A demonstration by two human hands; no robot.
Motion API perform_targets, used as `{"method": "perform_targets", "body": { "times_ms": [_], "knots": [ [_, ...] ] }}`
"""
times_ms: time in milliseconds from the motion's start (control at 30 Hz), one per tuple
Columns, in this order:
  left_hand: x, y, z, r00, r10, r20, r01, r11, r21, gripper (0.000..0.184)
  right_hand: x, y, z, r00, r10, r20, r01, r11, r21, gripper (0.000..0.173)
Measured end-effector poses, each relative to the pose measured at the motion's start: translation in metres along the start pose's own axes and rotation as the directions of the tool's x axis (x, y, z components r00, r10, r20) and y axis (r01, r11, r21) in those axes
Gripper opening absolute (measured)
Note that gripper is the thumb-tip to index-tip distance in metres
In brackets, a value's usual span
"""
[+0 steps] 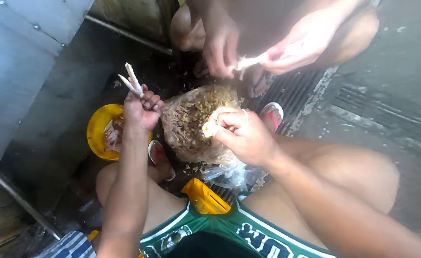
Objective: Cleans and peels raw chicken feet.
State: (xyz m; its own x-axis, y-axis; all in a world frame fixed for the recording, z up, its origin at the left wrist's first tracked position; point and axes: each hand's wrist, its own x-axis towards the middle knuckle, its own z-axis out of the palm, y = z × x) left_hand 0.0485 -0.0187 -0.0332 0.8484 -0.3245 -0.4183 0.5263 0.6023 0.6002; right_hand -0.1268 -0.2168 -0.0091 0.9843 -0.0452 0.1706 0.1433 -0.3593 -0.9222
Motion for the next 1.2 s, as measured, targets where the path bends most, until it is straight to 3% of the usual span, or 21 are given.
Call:
{"method": "perform_targets", "body": {
  "times_ms": [100, 167, 200, 233, 300, 333, 367, 433, 533, 667, 733, 833, 933, 1000, 1067, 1100, 1133, 1167, 1200],
  "knots": [
    [-0.001, 0.014, -0.003, 1.000, 0.019, 0.004, -0.020, 0.994, 0.110, 0.046, 0.002, -0.001, -0.008, 0.999, -0.006, -0.038, 0.009, 0.997, 0.076, 0.022],
    [-0.005, 0.037, -0.009, 0.980, 0.187, -0.069, -0.147, 0.915, 0.377, 0.029, 0.004, 0.002, -0.014, 0.996, 0.077, -0.038, -0.067, 0.973, 0.222, 0.019],
    [-0.008, 0.051, -0.017, 0.941, 0.330, -0.072, -0.235, 0.794, 0.561, 0.022, 0.004, 0.003, -0.017, 0.989, 0.142, -0.033, -0.122, 0.927, 0.354, 0.020],
    [-0.014, 0.067, -0.026, 0.887, 0.460, -0.039, -0.273, 0.590, 0.760, 0.019, 0.004, 0.005, -0.020, 0.983, 0.183, -0.017, -0.154, 0.870, 0.469, 0.021],
    [-0.034, 0.098, -0.038, 0.815, 0.579, 0.013, -0.078, 0.087, 0.993, 0.035, 0.005, 0.007, -0.028, 0.979, 0.205, -0.011, -0.153, 0.764, 0.627, 0.018],
    [-0.044, 0.108, -0.045, 0.823, 0.567, -0.009, 0.052, -0.060, 0.997, 0.043, 0.005, 0.006, -0.032, 0.979, 0.204, -0.022, -0.136, 0.724, 0.677, 0.018],
    [-0.050, 0.114, -0.059, 0.834, 0.548, -0.069, 0.169, -0.133, 0.977, 0.049, 0.004, 0.004, -0.036, 0.980, 0.194, -0.041, -0.107, 0.692, 0.714, 0.018],
    [-0.055, 0.117, -0.090, 0.833, 0.512, -0.209, 0.345, -0.187, 0.920, 0.062, 0.002, 0.000, -0.043, 0.980, 0.181, -0.077, -0.064, 0.664, 0.745, 0.016],
    [-0.053, 0.100, -0.094, 0.859, 0.470, -0.202, 0.353, -0.257, 0.900, 0.064, -0.002, -0.005, -0.054, 0.980, 0.180, -0.089, -0.046, 0.633, 0.773, 0.013],
    [-0.025, 0.029, -0.031, 0.983, 0.158, -0.096, 0.148, -0.361, 0.921, 0.049, -0.003, -0.008, -0.062, 0.979, 0.190, -0.068, -0.054, 0.572, 0.818, 0.014],
    [0.004, -0.015, -0.029, 0.995, -0.056, -0.080, 0.055, -0.361, 0.931, 0.042, -0.002, -0.010, -0.063, 0.974, 0.223, -0.048, -0.093, 0.582, 0.808, 0.014],
    [0.055, -0.083, -0.056, 0.951, -0.288, -0.111, 0.022, -0.294, 0.955, 0.041, -0.001, -0.009, -0.063, 0.965, 0.262, -0.007, -0.169, 0.642, 0.748, 0.024],
    [0.074, -0.150, -0.097, 0.944, -0.305, -0.129, 0.081, -0.167, 0.983, 0.038, 0.000, -0.001, -0.063, 0.950, 0.312, 0.032, -0.258, 0.721, 0.643, 0.024],
    [0.060, -0.183, -0.092, 0.919, -0.339, -0.203, 0.137, -0.208, 0.969, 0.035, 0.002, 0.003, -0.063, 0.936, 0.350, 0.043, -0.311, 0.762, 0.567, 0.022],
    [0.040, -0.202, -0.064, 0.769, -0.504, -0.394, 0.219, -0.371, 0.903, 0.040, 0.005, 0.007, -0.064, 0.932, 0.359, 0.050, -0.334, 0.798, 0.502, 0.020],
    [0.031, -0.219, -0.072, 0.709, -0.553, -0.437, 0.186, -0.452, 0.873, 0.041, 0.007, 0.009, -0.064, 0.932, 0.357, 0.060, -0.342, 0.814, 0.469, 0.019],
    [0.019, -0.241, -0.103, 0.753, -0.549, -0.363, 0.079, -0.471, 0.878, 0.038, 0.009, 0.009, -0.064, 0.931, 0.358, 0.071, -0.352, 0.831, 0.430, 0.018],
    [0.006, -0.271, -0.155, 0.883, -0.454, -0.119, -0.090, -0.413, 0.906, 0.033, 0.012, 0.009, -0.064, 0.930, 0.359, 0.080, -0.360, 0.845, 0.396, 0.017],
    [0.004, -0.289, -0.182, 0.902, -0.426, -0.070, -0.114, -0.391, 0.914, 0.037, 0.015, 0.008, -0.064, 0.929, 0.360, 0.087, -0.366, 0.856, 0.364, 0.017]
  ]
}}
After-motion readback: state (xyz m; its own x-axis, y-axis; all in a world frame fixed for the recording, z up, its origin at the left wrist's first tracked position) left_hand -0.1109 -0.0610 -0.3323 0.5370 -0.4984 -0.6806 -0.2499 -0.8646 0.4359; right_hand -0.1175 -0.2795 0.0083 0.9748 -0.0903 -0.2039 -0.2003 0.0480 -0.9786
